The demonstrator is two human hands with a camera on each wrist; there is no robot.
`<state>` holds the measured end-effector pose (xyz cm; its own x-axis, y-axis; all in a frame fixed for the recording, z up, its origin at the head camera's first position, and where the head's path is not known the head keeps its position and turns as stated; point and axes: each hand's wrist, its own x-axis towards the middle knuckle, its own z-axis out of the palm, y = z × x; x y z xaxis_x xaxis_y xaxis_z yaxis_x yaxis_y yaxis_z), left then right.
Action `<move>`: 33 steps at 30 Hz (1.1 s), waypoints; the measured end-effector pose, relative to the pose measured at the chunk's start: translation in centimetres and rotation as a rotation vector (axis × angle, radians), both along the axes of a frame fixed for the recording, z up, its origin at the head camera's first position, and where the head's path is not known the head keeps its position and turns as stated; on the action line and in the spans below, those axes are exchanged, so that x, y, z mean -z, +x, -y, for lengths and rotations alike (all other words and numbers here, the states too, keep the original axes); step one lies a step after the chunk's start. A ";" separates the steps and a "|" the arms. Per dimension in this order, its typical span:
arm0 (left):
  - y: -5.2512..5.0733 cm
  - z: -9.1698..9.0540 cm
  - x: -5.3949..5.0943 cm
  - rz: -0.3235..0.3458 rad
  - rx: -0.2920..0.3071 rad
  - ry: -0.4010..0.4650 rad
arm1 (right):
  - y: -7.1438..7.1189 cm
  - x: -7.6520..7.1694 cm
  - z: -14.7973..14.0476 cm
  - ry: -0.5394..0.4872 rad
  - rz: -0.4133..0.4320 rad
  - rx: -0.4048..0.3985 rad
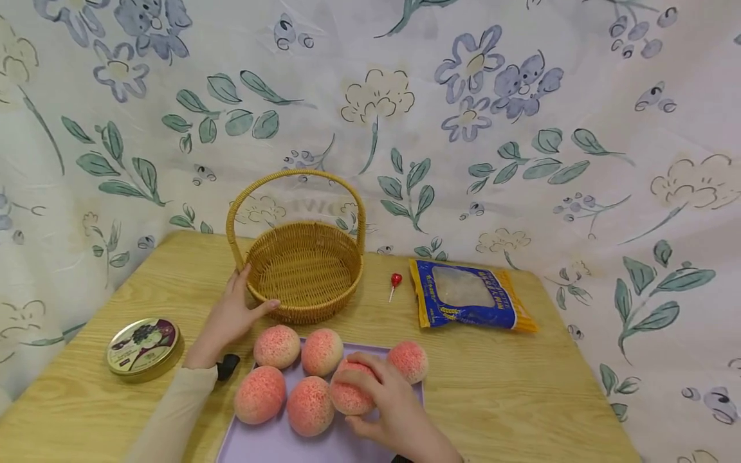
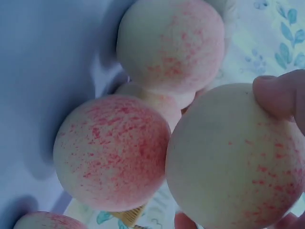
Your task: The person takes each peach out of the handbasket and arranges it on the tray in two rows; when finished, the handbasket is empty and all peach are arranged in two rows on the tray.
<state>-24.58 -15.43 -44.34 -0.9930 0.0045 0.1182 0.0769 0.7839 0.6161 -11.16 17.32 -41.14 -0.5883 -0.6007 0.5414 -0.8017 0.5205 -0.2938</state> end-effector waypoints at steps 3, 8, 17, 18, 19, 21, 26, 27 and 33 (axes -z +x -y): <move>0.2 -0.2 0.2 0.008 0.013 0.003 | 0.5 -0.1 -0.4 0.022 -0.008 0.028; 0.2 -0.2 0.2 0.000 0.011 0.008 | 1.9 0.1 -0.9 0.098 0.043 0.063; 0.4 -0.2 -0.2 0.016 0.009 0.004 | 2.3 1.6 -0.7 0.038 0.118 0.043; 0.5 -0.3 -0.2 0.016 0.009 0.004 | 2.3 1.7 -0.8 0.048 0.111 0.049; 0.5 -0.3 -0.2 0.015 0.010 0.003 | 2.4 1.9 -0.8 0.064 0.110 0.061; 0.6 -0.4 -0.2 0.013 0.010 0.004 | 2.4 2.2 -0.9 0.097 0.111 0.080; 0.7 -0.6 -0.4 0.012 0.013 0.010 | 2.6 2.9 -1.2 0.149 0.164 0.130; 0.7 -0.6 -0.4 0.012 0.013 0.009 | 2.6 3.0 -1.3 0.149 0.175 0.139; 0.6 -0.6 -0.2 0.016 0.016 0.011 | 2.8 2.8 -1.3 0.159 0.208 0.167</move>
<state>-23.97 -14.79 -44.18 -0.9946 0.0189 0.1021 0.0789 0.7762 0.6256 -8.38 18.67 -43.97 -0.7740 -0.5543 0.3060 -0.6328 0.6924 -0.3465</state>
